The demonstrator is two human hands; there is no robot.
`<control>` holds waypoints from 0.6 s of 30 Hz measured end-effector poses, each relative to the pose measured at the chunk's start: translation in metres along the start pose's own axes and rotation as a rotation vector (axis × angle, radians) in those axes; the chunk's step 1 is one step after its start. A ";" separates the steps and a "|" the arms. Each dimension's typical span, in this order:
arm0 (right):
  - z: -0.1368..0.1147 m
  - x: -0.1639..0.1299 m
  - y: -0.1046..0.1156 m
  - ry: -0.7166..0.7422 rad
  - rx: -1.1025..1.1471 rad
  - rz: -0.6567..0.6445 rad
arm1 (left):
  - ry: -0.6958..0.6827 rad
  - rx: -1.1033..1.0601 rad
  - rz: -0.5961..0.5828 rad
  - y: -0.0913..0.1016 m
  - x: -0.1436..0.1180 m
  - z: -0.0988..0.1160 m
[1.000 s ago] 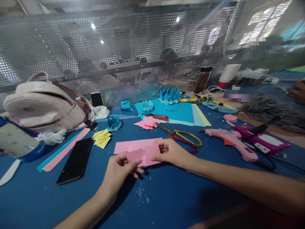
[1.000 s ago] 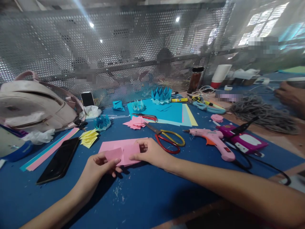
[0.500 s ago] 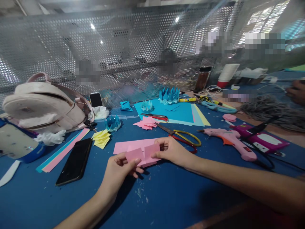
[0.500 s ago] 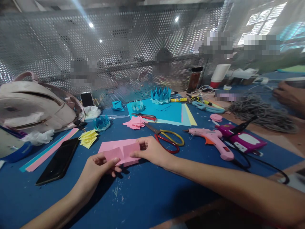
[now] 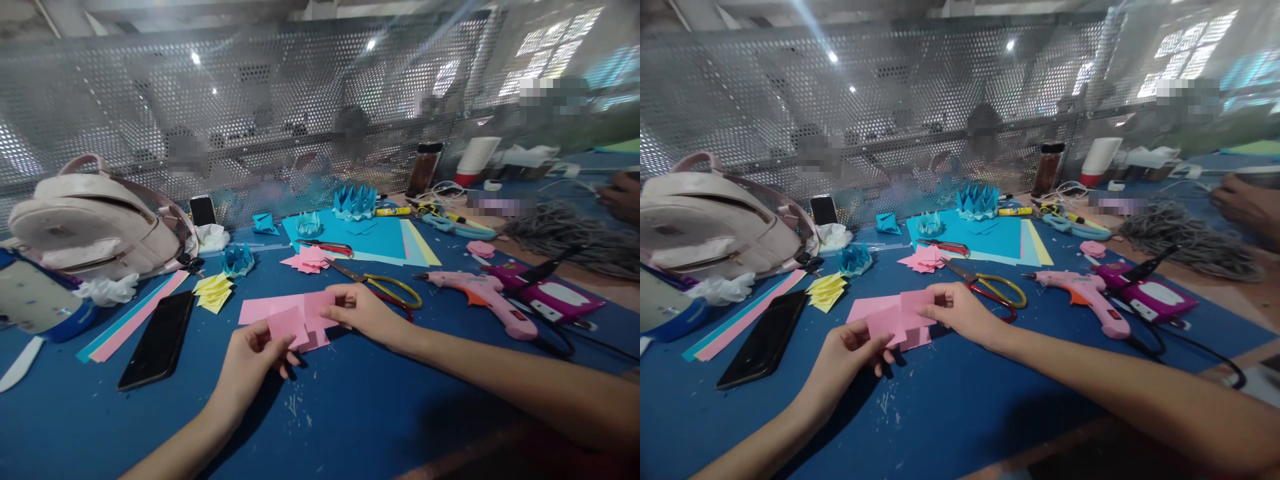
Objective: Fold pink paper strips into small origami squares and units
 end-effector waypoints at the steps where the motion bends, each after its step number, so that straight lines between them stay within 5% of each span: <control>1: -0.003 -0.003 -0.005 0.032 -0.025 -0.037 | -0.014 0.004 -0.022 -0.003 -0.001 0.000; 7: -0.019 -0.015 -0.017 0.281 -0.118 -0.128 | -0.111 -0.016 -0.127 -0.014 -0.008 0.002; 13: -0.006 -0.003 -0.005 0.183 -0.102 -0.021 | -0.202 0.131 -0.238 -0.023 -0.019 0.007; 18: -0.005 0.011 0.016 0.182 0.014 0.134 | -0.102 0.013 -0.411 -0.041 -0.056 0.026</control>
Point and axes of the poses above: each hand's wrist, its own x-axis towards the middle knuckle, its own y-axis out of the back of the hand, z = x × y, the point moved 7 cm from there along x, towards the middle knuckle, and after that the axes turned 9 degrees about z, right-handed, at the moved point
